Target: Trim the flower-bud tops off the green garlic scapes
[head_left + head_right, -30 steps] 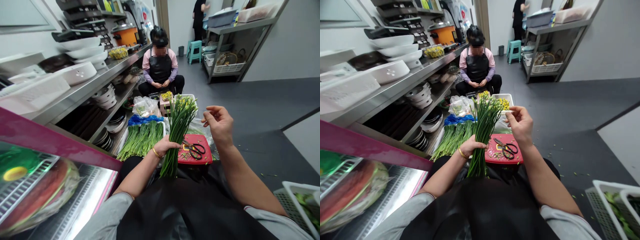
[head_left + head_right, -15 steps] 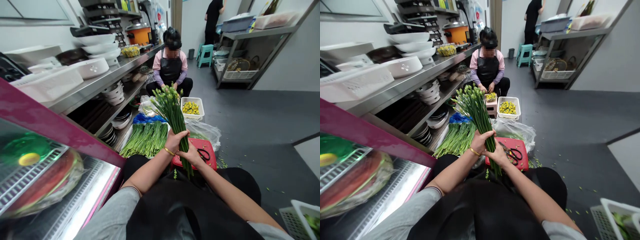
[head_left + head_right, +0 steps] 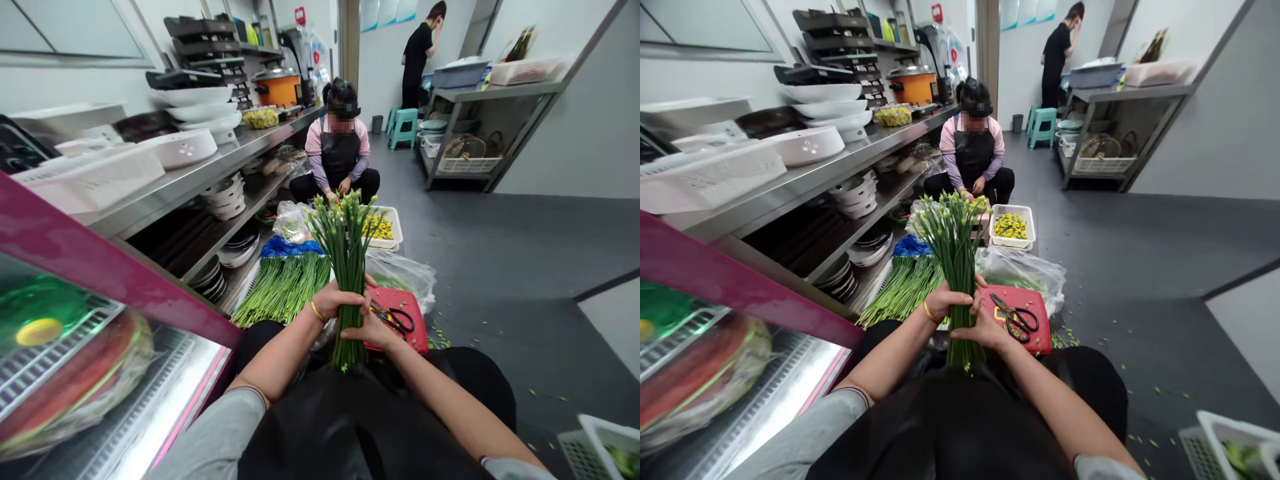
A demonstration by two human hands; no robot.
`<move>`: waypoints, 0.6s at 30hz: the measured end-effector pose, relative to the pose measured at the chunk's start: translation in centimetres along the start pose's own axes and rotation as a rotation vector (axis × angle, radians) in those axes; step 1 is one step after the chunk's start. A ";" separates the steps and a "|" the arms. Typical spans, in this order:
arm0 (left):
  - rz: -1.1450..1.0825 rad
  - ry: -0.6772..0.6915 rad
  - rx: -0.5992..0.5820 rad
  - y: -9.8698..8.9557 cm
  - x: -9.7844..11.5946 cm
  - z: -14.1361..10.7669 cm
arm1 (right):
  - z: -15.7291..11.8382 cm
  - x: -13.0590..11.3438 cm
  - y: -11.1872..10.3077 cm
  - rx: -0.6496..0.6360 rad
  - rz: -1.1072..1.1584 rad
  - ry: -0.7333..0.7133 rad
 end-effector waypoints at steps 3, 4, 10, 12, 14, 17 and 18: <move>0.066 -0.034 0.083 -0.9 -0.4 -0.3 | -1.0 0.8 -2.4 -0.062 -0.042 0.085; 0.078 -0.058 0.104 -1.2 -0.7 -0.3 | -1.5 0.6 -3.7 -0.050 -0.028 0.086; 0.193 -0.170 0.312 -2.0 -2.2 0.5 | -2.4 -5.2 -10.2 0.360 0.014 -0.059; 0.257 -0.192 0.370 -1.7 -2.5 0.6 | -1.6 -6.8 -10.5 0.506 0.028 -0.065; 0.232 -0.228 0.351 -1.0 -3.3 0.6 | -0.8 -7.3 -10.2 0.634 0.174 -0.071; 0.053 -0.278 0.170 0.5 -4.9 0.6 | -0.1 -7.1 -9.1 0.719 0.413 -0.111; -0.007 -0.276 0.117 0.9 -5.2 0.5 | -0.1 -7.1 -8.8 0.739 0.441 -0.114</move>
Point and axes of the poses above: each hand's wrist, its own z-axis towards the middle knuckle, its own y-axis out of the palm, x = y × z, the point moved 9 cm from there along z, towards the middle knuckle, and after that the axes turned 13 degrees about -x, right-handed, at the moved point
